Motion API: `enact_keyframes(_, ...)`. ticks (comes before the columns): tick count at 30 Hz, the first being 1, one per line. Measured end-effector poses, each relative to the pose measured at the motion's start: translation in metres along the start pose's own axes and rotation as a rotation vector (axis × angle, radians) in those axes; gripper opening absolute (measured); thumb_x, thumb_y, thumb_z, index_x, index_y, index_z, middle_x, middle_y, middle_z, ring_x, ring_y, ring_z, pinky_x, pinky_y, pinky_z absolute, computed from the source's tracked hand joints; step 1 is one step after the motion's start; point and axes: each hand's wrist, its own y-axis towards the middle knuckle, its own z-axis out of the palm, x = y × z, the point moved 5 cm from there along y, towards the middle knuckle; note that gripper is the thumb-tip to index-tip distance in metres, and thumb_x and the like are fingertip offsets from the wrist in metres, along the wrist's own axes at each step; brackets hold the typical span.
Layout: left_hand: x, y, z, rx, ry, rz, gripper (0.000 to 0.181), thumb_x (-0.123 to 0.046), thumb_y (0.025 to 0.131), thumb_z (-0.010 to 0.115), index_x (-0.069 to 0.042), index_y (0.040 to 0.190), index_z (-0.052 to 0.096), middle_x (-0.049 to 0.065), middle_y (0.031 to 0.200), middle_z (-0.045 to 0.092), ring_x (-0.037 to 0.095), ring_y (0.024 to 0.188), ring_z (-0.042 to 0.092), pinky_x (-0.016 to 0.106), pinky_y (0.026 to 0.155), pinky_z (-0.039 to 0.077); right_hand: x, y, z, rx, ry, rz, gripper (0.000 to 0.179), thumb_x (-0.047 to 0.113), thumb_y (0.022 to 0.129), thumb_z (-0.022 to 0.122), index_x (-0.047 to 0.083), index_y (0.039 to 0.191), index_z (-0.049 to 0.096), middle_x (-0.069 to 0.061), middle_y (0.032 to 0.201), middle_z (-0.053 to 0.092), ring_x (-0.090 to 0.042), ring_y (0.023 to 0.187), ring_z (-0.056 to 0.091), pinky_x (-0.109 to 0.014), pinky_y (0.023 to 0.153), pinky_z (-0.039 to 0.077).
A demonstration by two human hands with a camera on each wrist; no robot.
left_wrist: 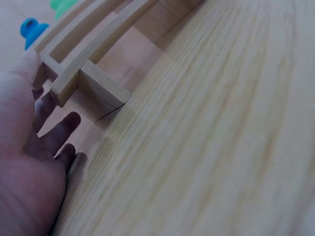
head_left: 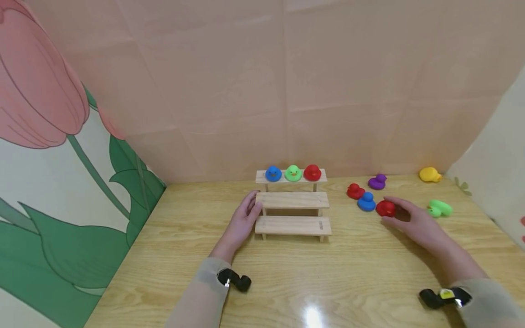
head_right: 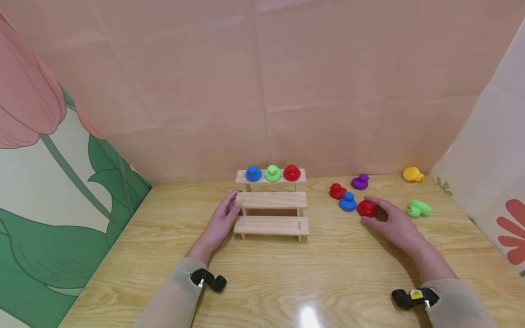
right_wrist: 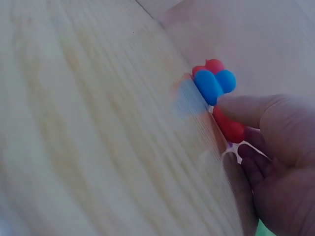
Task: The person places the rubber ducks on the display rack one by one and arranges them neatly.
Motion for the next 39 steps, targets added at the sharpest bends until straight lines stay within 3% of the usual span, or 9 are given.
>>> enact_keyframes(6,-0.001,0.0,0.0,-0.004,-0.005,0.0,0.065,-0.05,0.116,0.054,-0.024,0.173,0.037,0.007,0.171,0.046,0.026,0.158,0.042,0.047,0.129,0.036,0.0,0.0,0.001,-0.033,-0.029,-0.018,0.067,0.038,0.111,0.069,0.001,0.163,0.047,-0.038,0.154,0.05,-0.062,0.138,0.044,-0.083,0.109,0.036)
enact_keyframes(22,-0.003,-0.001,0.0,-0.003,-0.015,-0.011,0.065,-0.051,0.115,0.054,-0.025,0.173,0.038,0.005,0.171,0.047,0.025,0.158,0.042,0.046,0.129,0.036,0.001,0.0,0.0,-0.091,-0.056,-0.026,0.065,0.035,0.108,0.075,-0.003,0.156,0.052,-0.038,0.149,0.055,-0.061,0.135,0.047,-0.082,0.108,0.037)
enact_keyframes(26,-0.002,-0.001,0.0,-0.003,-0.013,-0.014,0.064,-0.051,0.115,0.054,-0.026,0.172,0.039,0.005,0.171,0.048,0.025,0.158,0.043,0.045,0.129,0.036,0.006,-0.006,-0.005,-0.113,-0.048,-0.011,0.071,0.035,0.107,0.076,-0.005,0.159,0.047,-0.041,0.147,0.056,-0.061,0.132,0.053,-0.078,0.104,0.043)
enact_keyframes(31,-0.001,-0.001,0.0,-0.002,-0.015,-0.003,0.067,-0.051,0.115,0.054,-0.022,0.173,0.037,0.007,0.172,0.046,0.027,0.159,0.041,0.047,0.129,0.035,0.021,-0.015,-0.012,-0.098,-0.033,0.059,0.085,0.048,0.107,0.073,-0.005,0.164,0.038,-0.042,0.15,0.054,-0.062,0.13,0.055,-0.073,0.097,0.054)
enact_keyframes(34,-0.001,-0.001,-0.001,-0.005,-0.007,-0.001,0.067,-0.053,0.115,0.054,-0.025,0.173,0.037,0.006,0.171,0.046,0.025,0.159,0.041,0.047,0.129,0.035,0.036,-0.018,-0.015,-0.112,-0.016,0.049,0.082,0.05,0.107,0.072,-0.003,0.162,0.043,-0.039,0.149,0.056,-0.063,0.129,0.057,-0.044,0.093,0.064)
enact_keyframes(37,-0.002,0.0,-0.001,0.002,-0.007,0.005,0.066,-0.053,0.115,0.054,-0.027,0.173,0.037,0.004,0.171,0.048,0.024,0.158,0.042,0.046,0.129,0.036,0.058,-0.021,-0.015,-0.14,0.027,-0.011,0.072,0.045,0.107,0.074,-0.003,0.156,0.05,-0.036,0.144,0.062,-0.06,0.127,0.061,-0.012,0.084,0.054)
enact_keyframes(39,-0.002,0.0,-0.001,0.009,-0.016,0.016,0.065,-0.051,0.115,0.055,-0.026,0.172,0.038,0.005,0.17,0.049,0.024,0.157,0.043,0.046,0.129,0.036,0.077,-0.023,-0.014,-0.144,0.057,-0.05,0.067,0.041,0.107,0.076,-0.002,0.153,0.053,-0.032,0.142,0.064,-0.057,0.126,0.063,-0.002,0.079,0.046)
